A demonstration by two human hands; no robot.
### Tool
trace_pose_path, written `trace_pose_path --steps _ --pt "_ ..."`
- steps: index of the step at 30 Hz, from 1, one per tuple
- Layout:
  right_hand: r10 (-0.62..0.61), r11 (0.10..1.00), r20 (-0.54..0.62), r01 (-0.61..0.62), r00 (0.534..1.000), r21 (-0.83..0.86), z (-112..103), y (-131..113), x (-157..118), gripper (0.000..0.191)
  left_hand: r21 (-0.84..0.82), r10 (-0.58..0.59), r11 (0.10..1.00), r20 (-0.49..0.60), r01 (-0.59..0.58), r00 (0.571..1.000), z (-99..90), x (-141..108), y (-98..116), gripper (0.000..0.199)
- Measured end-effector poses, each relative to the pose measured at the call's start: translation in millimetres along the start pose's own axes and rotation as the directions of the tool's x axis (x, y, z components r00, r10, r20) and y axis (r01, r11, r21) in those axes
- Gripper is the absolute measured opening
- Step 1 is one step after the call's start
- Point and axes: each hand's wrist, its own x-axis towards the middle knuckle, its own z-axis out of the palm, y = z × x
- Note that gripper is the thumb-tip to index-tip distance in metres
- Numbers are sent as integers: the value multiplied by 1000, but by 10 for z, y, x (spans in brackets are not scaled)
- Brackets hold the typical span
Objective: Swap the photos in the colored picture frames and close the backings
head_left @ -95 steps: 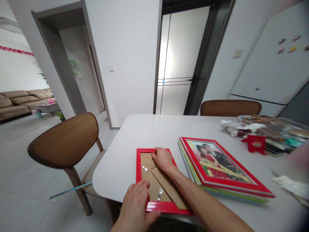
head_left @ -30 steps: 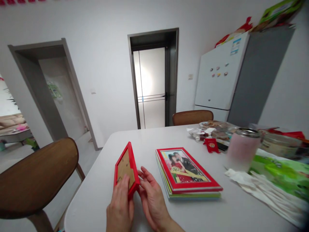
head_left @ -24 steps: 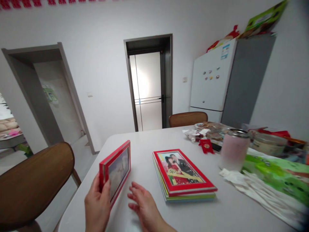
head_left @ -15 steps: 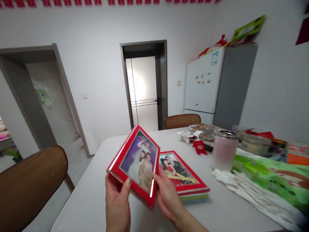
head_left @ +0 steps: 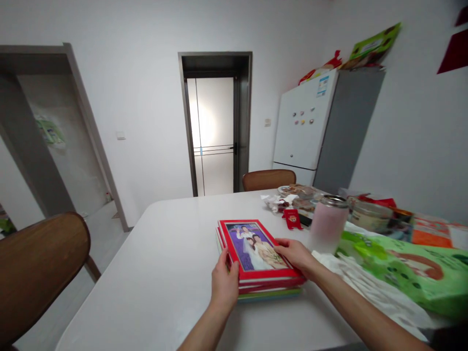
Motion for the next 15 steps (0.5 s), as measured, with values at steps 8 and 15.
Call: trace_pose_path --steps 8,15 --pt "86 992 184 -101 979 73 51 243 -180 27 -12 -53 999 0 53 999 -166 -203 -112 40" --pt "-56 998 255 50 965 31 1200 119 -3 26 -67 -54 997 -139 45 989 -1104 104 -212 40"
